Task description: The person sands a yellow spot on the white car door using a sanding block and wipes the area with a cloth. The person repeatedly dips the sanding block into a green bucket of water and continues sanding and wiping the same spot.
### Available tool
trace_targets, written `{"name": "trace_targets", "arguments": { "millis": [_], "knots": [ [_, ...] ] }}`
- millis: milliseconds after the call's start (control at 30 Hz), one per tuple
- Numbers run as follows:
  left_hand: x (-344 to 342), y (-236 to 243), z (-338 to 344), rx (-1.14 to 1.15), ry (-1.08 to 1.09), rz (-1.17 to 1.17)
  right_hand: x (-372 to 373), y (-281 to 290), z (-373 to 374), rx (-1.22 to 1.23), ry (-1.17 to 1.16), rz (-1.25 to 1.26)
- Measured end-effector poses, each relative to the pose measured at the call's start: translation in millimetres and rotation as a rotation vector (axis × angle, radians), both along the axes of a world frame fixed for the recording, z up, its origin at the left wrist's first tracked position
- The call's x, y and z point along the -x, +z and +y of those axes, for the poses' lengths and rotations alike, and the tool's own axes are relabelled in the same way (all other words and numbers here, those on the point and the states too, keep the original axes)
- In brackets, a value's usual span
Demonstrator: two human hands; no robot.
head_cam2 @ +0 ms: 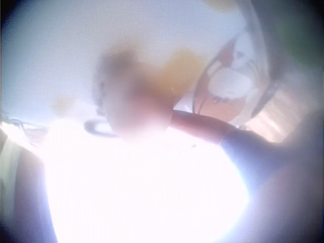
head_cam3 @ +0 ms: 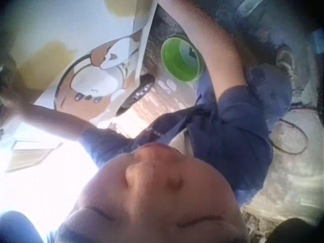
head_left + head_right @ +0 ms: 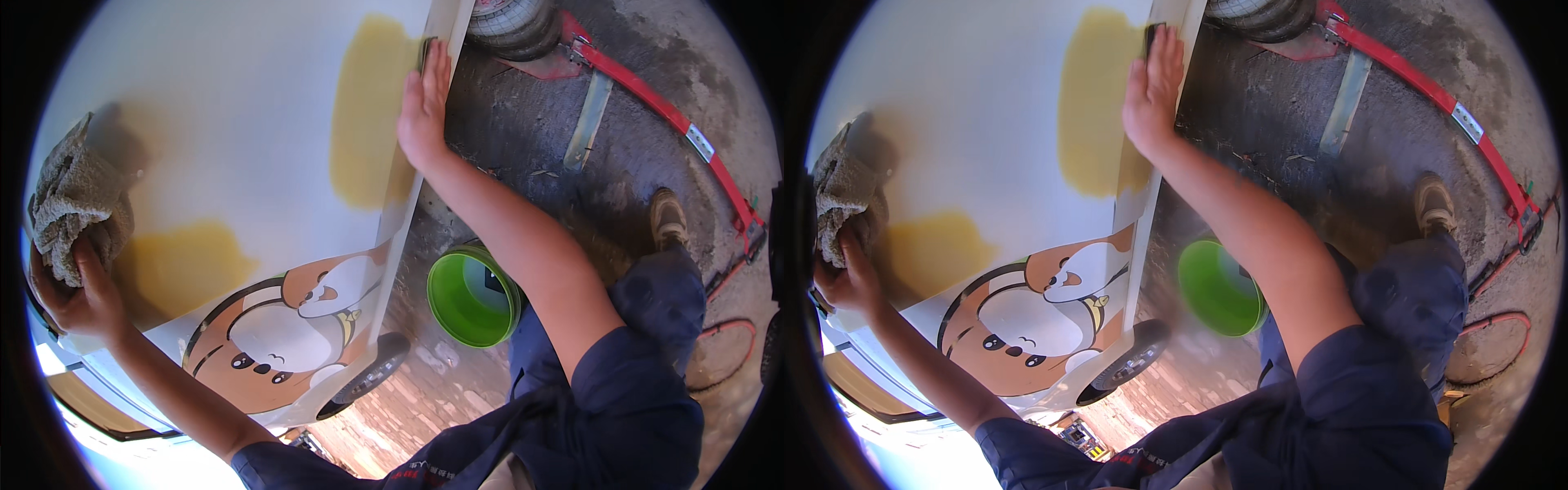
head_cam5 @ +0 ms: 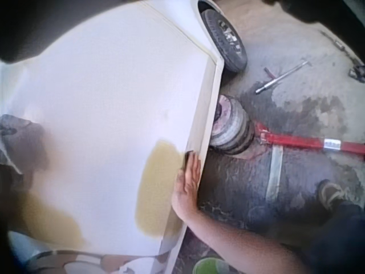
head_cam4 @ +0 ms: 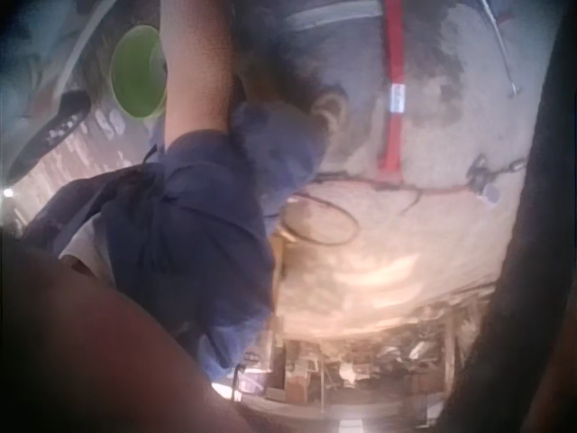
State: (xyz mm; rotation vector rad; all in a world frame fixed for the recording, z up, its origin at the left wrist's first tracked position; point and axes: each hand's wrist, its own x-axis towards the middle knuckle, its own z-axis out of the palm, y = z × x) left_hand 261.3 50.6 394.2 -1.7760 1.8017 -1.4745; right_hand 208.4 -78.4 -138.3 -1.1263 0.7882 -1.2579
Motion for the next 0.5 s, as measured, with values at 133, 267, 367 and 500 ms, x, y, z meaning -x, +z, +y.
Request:
{"name": "trace_targets", "arguments": {
  "millis": [133, 267, 367, 500],
  "knots": [
    [1.9, -3.8, -1.7, 0.029, 0.015, -0.003, 23.8, 19.6, 6.4, -0.084, 0.107, -0.079],
    [10.2, -10.8, -9.0, -0.001, -0.011, -0.024, 70.5, 49.9, 85.9, -0.185, 0.410, -0.011],
    [16.5, -13.6, -14.6, -0.002, -0.014, -0.002, 47.7, 34.4, 40.7, -0.156, 0.225, -0.082],
    [19.7, -15.3, -15.4, 0.008, -0.006, -0.023, 16.0, 20.8, -47.4, -0.247, 0.131, -0.061]
  ]
}}
